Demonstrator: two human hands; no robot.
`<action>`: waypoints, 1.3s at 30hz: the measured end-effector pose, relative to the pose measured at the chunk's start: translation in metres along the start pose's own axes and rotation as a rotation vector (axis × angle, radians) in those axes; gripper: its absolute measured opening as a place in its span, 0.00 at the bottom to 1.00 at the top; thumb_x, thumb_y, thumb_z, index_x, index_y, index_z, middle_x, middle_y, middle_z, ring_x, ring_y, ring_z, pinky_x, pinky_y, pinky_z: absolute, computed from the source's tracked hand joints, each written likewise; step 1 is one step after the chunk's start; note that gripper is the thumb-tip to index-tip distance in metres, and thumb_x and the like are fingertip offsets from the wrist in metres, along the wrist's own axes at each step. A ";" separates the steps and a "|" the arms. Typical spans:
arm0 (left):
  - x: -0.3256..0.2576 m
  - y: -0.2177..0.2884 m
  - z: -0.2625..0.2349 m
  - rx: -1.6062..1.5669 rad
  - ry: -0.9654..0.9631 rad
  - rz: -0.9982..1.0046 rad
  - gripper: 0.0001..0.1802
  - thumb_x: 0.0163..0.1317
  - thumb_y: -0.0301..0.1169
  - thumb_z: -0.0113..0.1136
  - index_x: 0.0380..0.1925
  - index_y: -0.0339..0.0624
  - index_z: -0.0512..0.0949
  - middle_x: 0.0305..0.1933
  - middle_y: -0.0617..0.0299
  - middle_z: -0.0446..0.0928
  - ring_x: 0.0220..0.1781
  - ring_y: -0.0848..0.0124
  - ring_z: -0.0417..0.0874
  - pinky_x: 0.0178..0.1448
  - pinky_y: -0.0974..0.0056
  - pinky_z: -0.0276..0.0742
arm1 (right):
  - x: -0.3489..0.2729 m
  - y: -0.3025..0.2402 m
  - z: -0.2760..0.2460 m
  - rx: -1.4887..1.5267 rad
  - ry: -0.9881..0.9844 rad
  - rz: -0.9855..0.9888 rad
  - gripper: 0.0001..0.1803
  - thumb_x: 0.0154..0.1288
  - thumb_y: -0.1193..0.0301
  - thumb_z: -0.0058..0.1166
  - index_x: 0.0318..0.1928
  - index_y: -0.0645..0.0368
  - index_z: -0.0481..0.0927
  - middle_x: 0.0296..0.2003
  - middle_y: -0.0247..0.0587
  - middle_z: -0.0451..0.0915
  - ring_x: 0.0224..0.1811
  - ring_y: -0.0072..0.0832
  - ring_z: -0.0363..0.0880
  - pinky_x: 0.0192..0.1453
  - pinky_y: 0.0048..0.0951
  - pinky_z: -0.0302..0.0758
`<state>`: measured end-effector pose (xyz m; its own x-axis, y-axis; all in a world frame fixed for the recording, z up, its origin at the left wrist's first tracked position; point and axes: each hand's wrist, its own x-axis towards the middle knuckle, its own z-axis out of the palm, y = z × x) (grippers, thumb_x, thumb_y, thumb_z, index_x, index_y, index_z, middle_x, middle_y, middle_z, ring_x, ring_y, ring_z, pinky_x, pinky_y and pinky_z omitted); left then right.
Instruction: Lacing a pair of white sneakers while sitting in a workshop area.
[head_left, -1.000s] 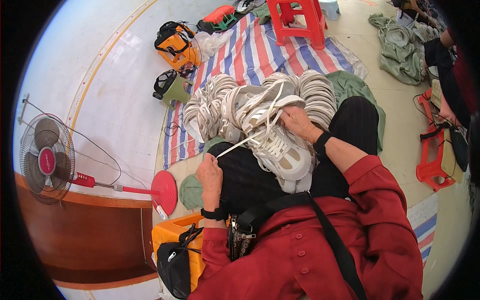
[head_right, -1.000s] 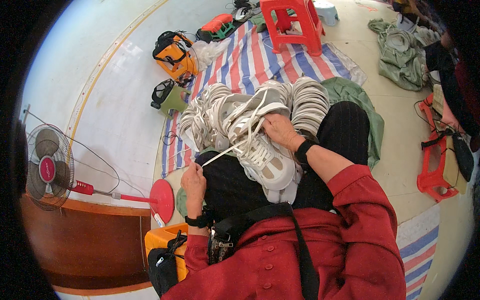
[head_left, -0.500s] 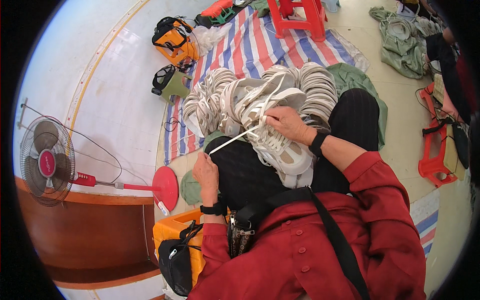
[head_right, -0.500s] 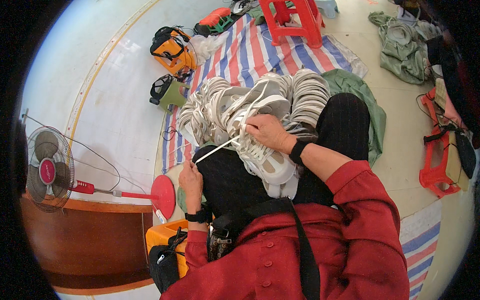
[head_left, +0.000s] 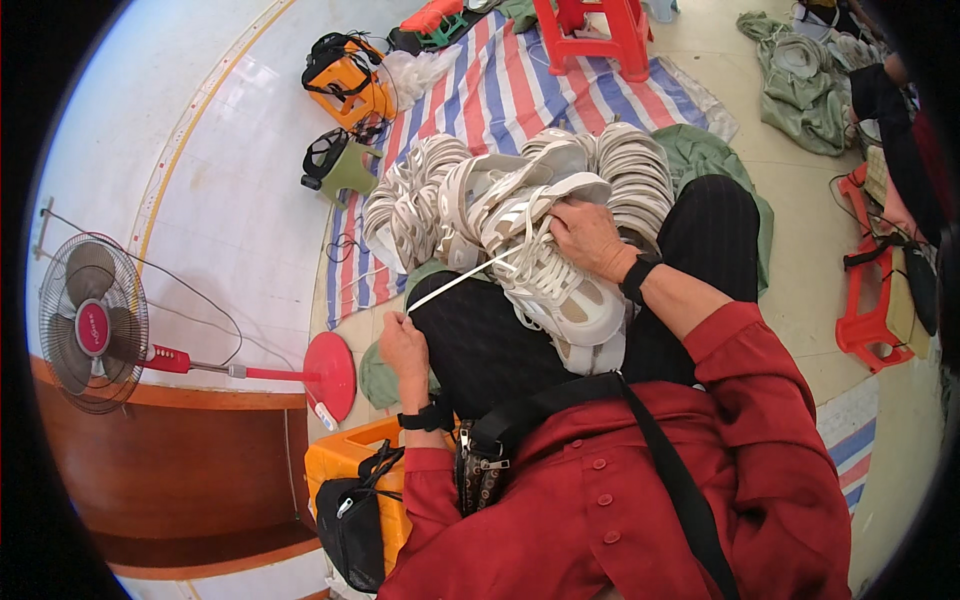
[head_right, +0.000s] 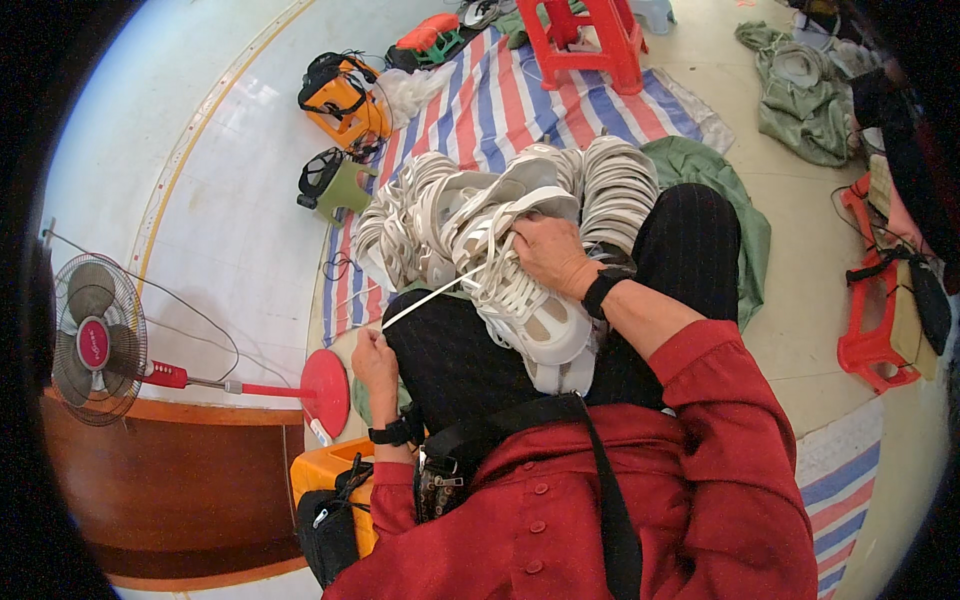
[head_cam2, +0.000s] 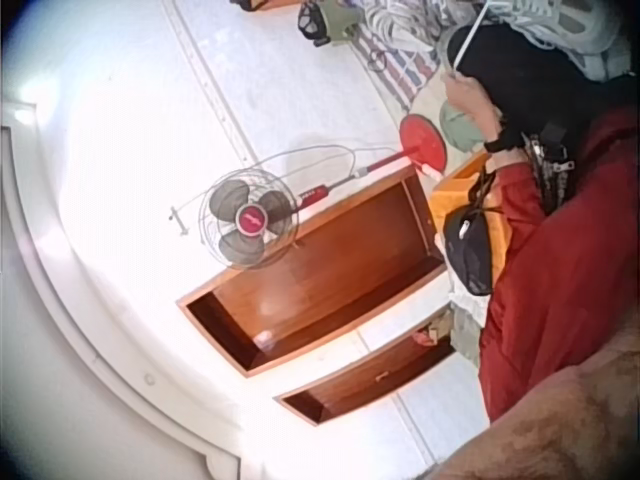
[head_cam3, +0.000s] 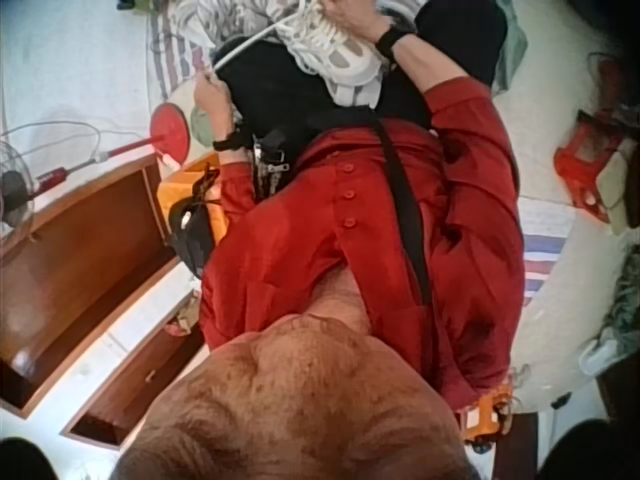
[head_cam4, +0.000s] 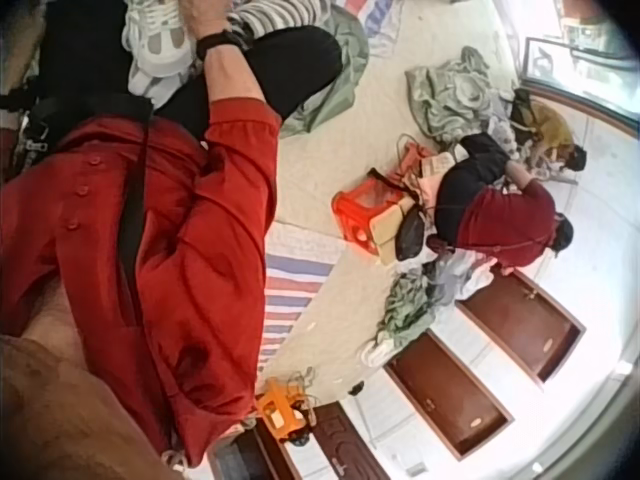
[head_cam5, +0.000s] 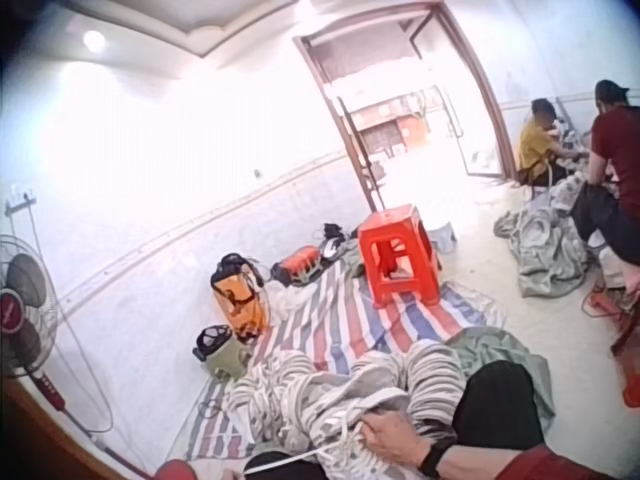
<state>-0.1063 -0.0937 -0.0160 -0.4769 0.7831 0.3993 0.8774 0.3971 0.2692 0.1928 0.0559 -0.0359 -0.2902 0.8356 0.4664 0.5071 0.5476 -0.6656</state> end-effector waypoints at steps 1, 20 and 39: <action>0.000 -0.003 0.002 -0.041 0.026 -0.012 0.05 0.58 0.29 0.56 0.29 0.41 0.72 0.24 0.48 0.76 0.30 0.47 0.77 0.35 0.50 0.70 | 0.000 0.005 0.001 0.003 -0.005 0.020 0.11 0.61 0.67 0.46 0.37 0.56 0.80 0.31 0.51 0.81 0.35 0.49 0.80 0.42 0.47 0.74; 0.000 0.014 -0.004 -0.031 0.133 0.096 0.12 0.54 0.26 0.56 0.40 0.38 0.75 0.41 0.49 0.77 0.45 0.51 0.76 0.50 0.53 0.70 | 0.006 -0.002 -0.019 0.088 -0.339 -0.128 0.08 0.57 0.71 0.47 0.36 0.55 0.78 0.27 0.50 0.79 0.34 0.49 0.79 0.40 0.48 0.73; 0.002 0.065 -0.001 0.001 -0.252 0.630 0.08 0.50 0.30 0.62 0.31 0.43 0.80 0.31 0.59 0.75 0.40 0.58 0.74 0.47 0.55 0.66 | 0.010 0.005 0.004 -0.233 -0.155 -0.026 0.14 0.64 0.62 0.47 0.32 0.60 0.79 0.26 0.53 0.81 0.30 0.50 0.81 0.38 0.48 0.76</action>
<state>-0.0503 -0.0666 0.0029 0.1527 0.9527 0.2628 0.9838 -0.1717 0.0510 0.1886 0.0669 -0.0370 -0.4168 0.8280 0.3751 0.6659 0.5590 -0.4940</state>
